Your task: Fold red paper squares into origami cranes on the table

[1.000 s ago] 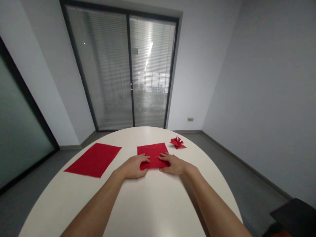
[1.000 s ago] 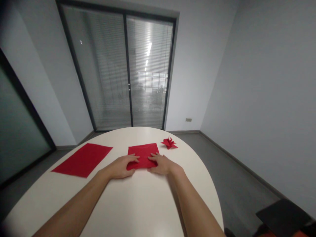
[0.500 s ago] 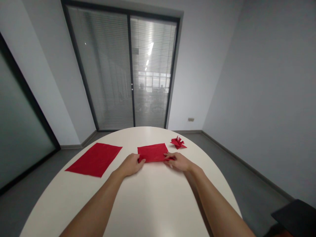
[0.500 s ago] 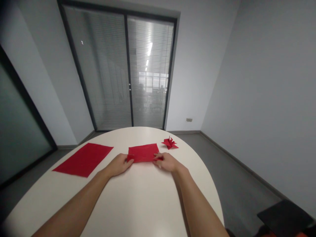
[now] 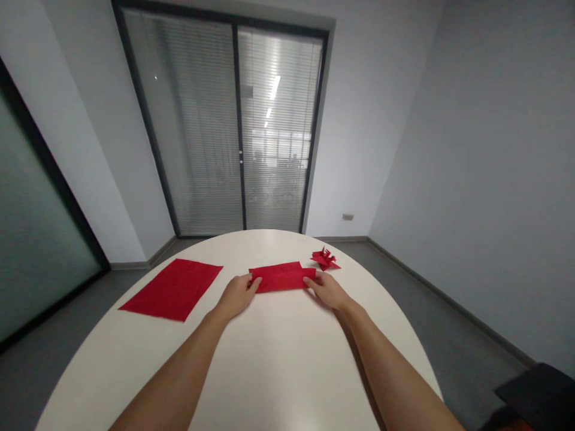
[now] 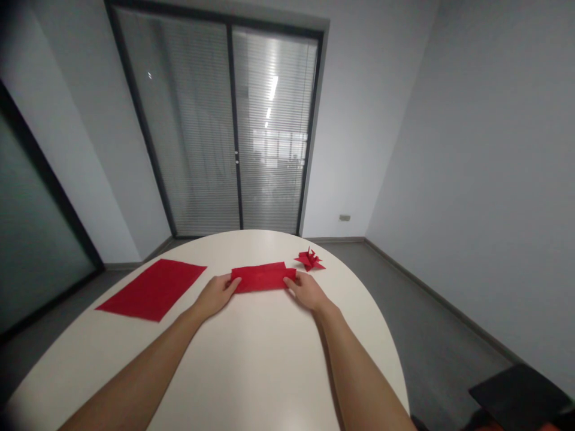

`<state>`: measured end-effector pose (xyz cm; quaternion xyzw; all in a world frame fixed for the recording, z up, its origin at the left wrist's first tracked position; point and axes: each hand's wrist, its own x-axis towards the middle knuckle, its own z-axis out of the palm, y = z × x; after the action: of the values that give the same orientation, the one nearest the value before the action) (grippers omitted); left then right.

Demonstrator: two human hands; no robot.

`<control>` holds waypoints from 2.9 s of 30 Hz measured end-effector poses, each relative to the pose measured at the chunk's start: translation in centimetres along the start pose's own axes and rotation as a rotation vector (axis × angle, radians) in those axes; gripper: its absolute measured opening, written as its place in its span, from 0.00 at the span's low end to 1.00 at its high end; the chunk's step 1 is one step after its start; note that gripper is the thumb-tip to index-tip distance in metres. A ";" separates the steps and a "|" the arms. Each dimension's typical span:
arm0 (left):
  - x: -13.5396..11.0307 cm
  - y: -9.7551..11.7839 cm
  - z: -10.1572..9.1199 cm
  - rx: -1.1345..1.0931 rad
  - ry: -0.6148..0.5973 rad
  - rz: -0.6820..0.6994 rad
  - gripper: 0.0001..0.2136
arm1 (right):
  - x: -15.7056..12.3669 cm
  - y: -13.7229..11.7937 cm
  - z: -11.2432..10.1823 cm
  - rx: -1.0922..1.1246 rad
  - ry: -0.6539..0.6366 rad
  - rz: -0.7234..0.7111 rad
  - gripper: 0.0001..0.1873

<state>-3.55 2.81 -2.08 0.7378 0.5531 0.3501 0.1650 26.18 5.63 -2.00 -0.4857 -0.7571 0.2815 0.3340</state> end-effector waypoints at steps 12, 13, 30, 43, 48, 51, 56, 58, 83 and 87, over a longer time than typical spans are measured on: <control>0.1 0.4 1.1 0.086 0.127 -0.093 0.12 | 0.6 -0.2 0.9 -0.167 0.113 -0.055 0.19; 0.1 0.5 1.1 0.103 0.129 -0.104 0.12 | 0.7 -0.1 0.9 -0.178 0.111 -0.042 0.19; -0.4 1.9 2.3 0.346 0.189 0.174 0.28 | 0.2 -1.5 1.2 -0.379 0.082 0.016 0.22; -0.7 3.0 3.8 0.373 -0.180 0.104 0.26 | -0.7 -5.8 3.4 -0.444 0.149 -0.208 0.29; -0.7 3.7 3.9 0.470 -0.237 0.099 0.25 | -1.4 -5.3 5.1 -0.483 -0.242 -0.152 0.31; -0.8 3.4 4.4 0.519 -0.215 0.057 0.26 | -1.2 -4.2 4.7 -0.572 -0.242 -0.044 0.34; -0.8 2.4 5.2 0.539 -0.112 -0.105 0.27 | -0.8 -3.1 3.6 -0.586 -0.194 0.124 0.38; -0.8 2.2 5.3 0.547 -0.067 -0.183 0.29 | -0.8 -3.1 3.4 -0.577 -0.176 0.151 0.38; -1.3 4.6 5.0 0.426 -0.073 -0.013 0.26 | -0.9 -3.3 3.6 -0.490 -0.124 0.017 0.44; -1.3 4.8 4.8 0.477 -0.062 -0.034 0.26 | -0.8 -3.2 3.6 -0.447 -0.087 -0.034 0.43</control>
<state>3.02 0.73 -2.88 0.7568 0.6271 0.1842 0.0089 21.87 3.33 -2.03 -0.5223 -0.8224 0.1218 0.1900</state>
